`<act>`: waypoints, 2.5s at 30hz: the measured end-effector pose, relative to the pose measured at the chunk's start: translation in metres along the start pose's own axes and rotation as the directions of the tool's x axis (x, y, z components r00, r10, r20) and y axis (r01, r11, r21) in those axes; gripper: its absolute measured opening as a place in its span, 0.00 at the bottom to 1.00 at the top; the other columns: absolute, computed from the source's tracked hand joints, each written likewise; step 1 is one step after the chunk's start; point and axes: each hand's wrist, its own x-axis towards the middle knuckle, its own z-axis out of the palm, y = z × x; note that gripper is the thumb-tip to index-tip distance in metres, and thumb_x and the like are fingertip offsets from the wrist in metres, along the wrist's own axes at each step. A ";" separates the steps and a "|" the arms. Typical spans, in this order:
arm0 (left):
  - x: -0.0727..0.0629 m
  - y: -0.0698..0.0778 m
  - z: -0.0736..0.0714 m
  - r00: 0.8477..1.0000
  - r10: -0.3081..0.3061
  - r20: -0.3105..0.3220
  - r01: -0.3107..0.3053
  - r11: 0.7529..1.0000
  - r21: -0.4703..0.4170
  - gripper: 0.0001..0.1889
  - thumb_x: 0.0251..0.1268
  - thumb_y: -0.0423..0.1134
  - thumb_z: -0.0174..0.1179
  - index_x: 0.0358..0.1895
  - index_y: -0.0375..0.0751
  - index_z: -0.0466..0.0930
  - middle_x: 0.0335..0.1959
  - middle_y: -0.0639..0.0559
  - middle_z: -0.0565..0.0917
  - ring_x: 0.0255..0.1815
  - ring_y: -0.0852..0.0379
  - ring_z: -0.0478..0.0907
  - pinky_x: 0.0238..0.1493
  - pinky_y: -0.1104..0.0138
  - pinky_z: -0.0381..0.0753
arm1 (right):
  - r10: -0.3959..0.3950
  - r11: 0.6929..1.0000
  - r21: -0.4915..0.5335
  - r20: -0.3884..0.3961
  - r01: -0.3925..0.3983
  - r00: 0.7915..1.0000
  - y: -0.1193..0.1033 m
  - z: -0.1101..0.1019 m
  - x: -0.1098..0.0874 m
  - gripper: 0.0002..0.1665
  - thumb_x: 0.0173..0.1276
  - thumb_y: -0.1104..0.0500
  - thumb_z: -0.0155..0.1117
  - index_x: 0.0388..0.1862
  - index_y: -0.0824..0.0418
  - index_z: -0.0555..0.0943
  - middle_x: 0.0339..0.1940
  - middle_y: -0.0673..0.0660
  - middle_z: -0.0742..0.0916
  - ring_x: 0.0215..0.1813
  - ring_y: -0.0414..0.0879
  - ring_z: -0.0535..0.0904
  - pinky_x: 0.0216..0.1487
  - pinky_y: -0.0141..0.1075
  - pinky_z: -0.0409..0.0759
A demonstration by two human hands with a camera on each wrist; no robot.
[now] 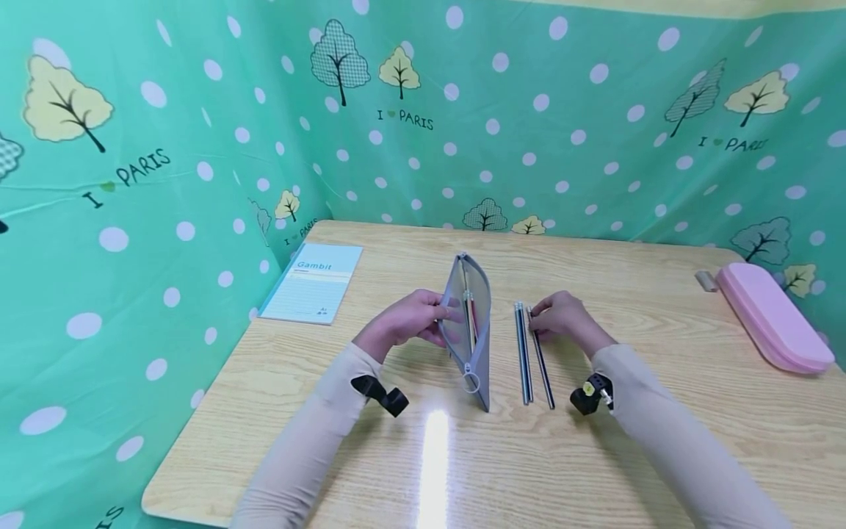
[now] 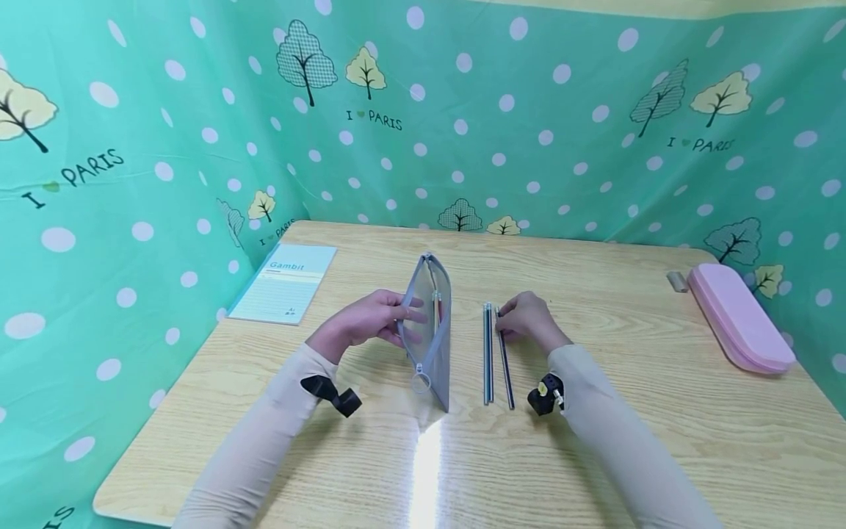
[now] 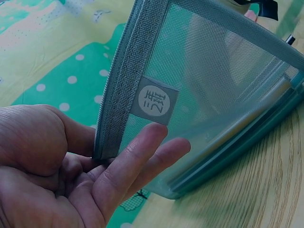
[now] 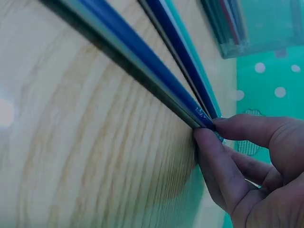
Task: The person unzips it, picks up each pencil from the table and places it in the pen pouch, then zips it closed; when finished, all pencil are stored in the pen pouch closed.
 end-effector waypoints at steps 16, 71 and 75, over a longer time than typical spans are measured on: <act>0.001 -0.002 -0.001 1.000 -0.004 -0.005 0.004 1.000 -0.003 0.20 0.77 0.32 0.54 0.67 0.26 0.76 0.61 0.29 0.82 0.34 0.54 0.88 0.33 0.68 0.91 | -0.080 0.924 0.382 0.182 0.005 0.980 0.002 -0.018 -0.015 0.35 0.76 0.70 0.58 0.76 0.82 0.57 0.32 0.51 0.87 0.33 0.37 0.86 0.41 0.30 0.90; 0.000 0.000 0.000 1.000 -0.009 0.006 0.009 1.000 -0.022 0.21 0.78 0.33 0.54 0.68 0.25 0.74 0.64 0.29 0.80 0.36 0.53 0.88 0.36 0.66 0.91 | -0.326 0.790 0.555 0.021 0.261 0.945 -0.043 -0.011 -0.052 0.32 0.77 0.69 0.56 0.72 0.85 0.60 0.41 0.50 0.85 0.41 0.37 0.85 0.46 0.30 0.89; 0.000 0.000 0.000 1.000 -0.007 0.006 0.008 1.000 -0.027 0.20 0.78 0.32 0.53 0.67 0.25 0.75 0.66 0.30 0.79 0.35 0.53 0.88 0.35 0.68 0.91 | -0.331 0.785 0.560 0.016 0.266 0.944 -0.052 -0.007 -0.056 0.32 0.77 0.69 0.57 0.72 0.84 0.61 0.40 0.48 0.84 0.41 0.37 0.84 0.46 0.30 0.89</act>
